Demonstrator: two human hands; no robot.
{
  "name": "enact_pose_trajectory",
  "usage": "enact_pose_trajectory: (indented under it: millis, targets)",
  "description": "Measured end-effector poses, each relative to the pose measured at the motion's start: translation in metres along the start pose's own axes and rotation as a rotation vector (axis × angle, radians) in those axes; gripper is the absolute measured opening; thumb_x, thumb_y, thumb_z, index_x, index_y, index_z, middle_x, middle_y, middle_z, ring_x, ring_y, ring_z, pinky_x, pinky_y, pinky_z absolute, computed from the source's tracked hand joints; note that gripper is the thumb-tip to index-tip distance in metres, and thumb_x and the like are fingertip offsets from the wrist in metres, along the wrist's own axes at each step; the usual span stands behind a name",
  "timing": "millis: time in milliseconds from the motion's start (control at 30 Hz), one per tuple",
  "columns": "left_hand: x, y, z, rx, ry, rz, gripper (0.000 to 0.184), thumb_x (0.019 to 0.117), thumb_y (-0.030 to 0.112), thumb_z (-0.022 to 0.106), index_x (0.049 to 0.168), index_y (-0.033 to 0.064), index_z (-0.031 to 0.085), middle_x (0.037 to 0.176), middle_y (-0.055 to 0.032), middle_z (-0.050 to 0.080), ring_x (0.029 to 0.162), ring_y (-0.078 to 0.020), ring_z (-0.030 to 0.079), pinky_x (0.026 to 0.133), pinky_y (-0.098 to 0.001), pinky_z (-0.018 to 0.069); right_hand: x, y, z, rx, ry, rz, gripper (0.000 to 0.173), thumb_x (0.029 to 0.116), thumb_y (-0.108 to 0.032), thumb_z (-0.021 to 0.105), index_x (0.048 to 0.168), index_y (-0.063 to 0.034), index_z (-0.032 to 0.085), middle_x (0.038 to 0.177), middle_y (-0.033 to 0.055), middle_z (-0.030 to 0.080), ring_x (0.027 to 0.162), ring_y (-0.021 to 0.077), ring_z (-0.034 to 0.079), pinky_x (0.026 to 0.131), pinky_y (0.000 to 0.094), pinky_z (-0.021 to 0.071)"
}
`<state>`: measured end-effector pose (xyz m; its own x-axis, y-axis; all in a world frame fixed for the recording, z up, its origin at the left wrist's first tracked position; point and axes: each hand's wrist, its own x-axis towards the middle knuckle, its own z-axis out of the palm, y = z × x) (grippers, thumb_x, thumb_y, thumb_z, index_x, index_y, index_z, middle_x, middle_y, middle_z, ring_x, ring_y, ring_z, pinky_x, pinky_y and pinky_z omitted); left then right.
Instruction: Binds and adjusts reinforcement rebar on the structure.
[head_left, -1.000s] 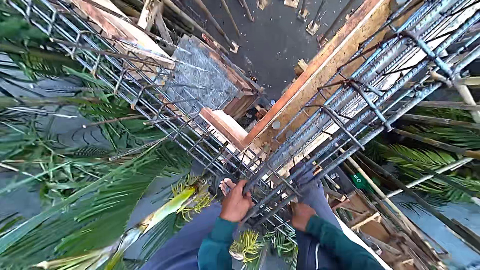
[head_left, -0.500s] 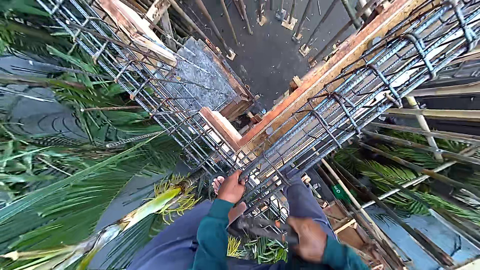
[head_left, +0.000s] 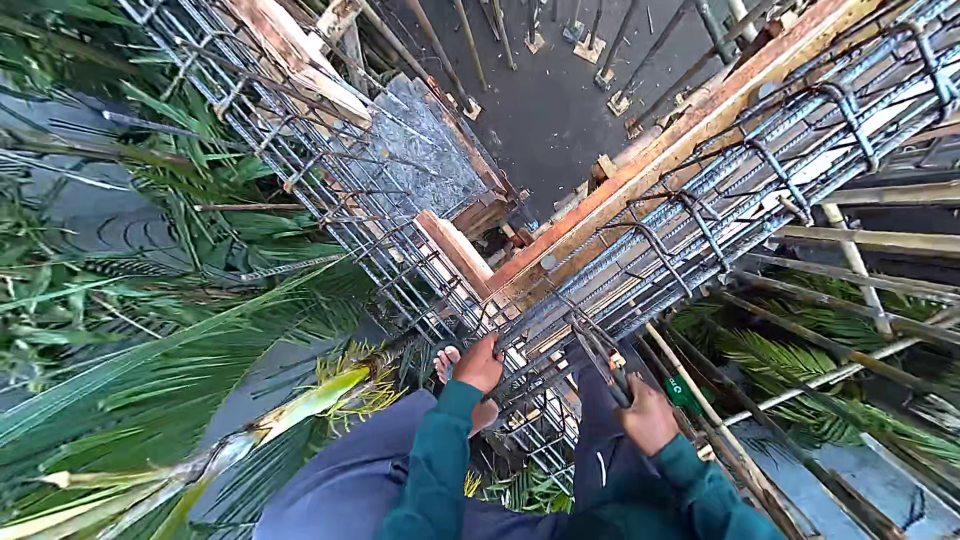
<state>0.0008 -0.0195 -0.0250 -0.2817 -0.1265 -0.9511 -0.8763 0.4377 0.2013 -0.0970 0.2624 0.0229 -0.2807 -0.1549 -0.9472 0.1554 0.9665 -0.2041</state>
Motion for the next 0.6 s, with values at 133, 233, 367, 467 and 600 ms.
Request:
enact_pose_trajectory:
  millis: [133, 233, 367, 467, 600]
  targets:
    - [0.003, -0.001, 0.000, 0.004, -0.008, 0.005, 0.035, 0.1016, 0.009, 0.052, 0.136, 0.0028, 0.059, 0.118, -0.0186, 0.068, 0.112, -0.0332, 0.065, 0.101, -0.0542, 0.0496, -0.025, -0.027, 0.020, -0.218, -0.181, -0.162, 0.048, 0.0796, -0.026, 0.074, 0.123, -0.0072, 0.063, 0.097, 0.0181, 0.072, 0.093, 0.0401, 0.071, 0.078, 0.0651, 0.0543]
    - [-0.005, -0.001, 0.003, 0.008, -0.015, -0.005, 0.036, 0.1023, 0.010, 0.053, 0.138, 0.0032, 0.058, 0.121, -0.0191, 0.068, 0.114, -0.0335, 0.065, 0.103, -0.0540, 0.0492, -0.005, -0.026, 0.012, -0.068, -0.129, -0.182, 0.045, 0.0793, -0.019, 0.075, 0.120, -0.0024, 0.066, 0.101, 0.0202, 0.071, 0.096, 0.0385, 0.070, 0.084, 0.0639, 0.0542]
    - [-0.004, -0.003, 0.006, 0.013, -0.003, 0.004, 0.033, 0.1054, 0.012, 0.049, 0.137, 0.0038, 0.058, 0.121, -0.0187, 0.068, 0.114, -0.0325, 0.065, 0.103, -0.0526, 0.0489, 0.017, -0.002, -0.034, 0.432, 0.304, -0.010, 0.039, 0.0754, -0.009, 0.067, 0.112, 0.0018, 0.060, 0.080, 0.0100, 0.060, 0.062, 0.0214, 0.057, 0.056, 0.0443, 0.0499]
    - [-0.001, -0.003, 0.009, 0.020, -0.006, 0.015, 0.034, 0.1048, 0.011, 0.049, 0.136, 0.0028, 0.059, 0.121, -0.0199, 0.068, 0.114, -0.0338, 0.066, 0.103, -0.0542, 0.0490, -0.015, -0.003, -0.043, 0.218, 0.223, -0.087, 0.050, 0.0743, -0.012, 0.072, 0.122, 0.0019, 0.063, 0.090, 0.0183, 0.067, 0.081, 0.0332, 0.066, 0.073, 0.0581, 0.0529]
    - [-0.006, -0.001, 0.011, 0.013, -0.022, 0.010, 0.037, 0.1044, 0.009, 0.050, 0.140, 0.0028, 0.056, 0.121, -0.0205, 0.068, 0.114, -0.0345, 0.065, 0.103, -0.0539, 0.0489, -0.019, -0.017, -0.017, -0.165, -0.109, -0.146, 0.046, 0.0778, -0.022, 0.074, 0.120, -0.0060, 0.064, 0.096, 0.0180, 0.071, 0.092, 0.0383, 0.070, 0.079, 0.0634, 0.0538]
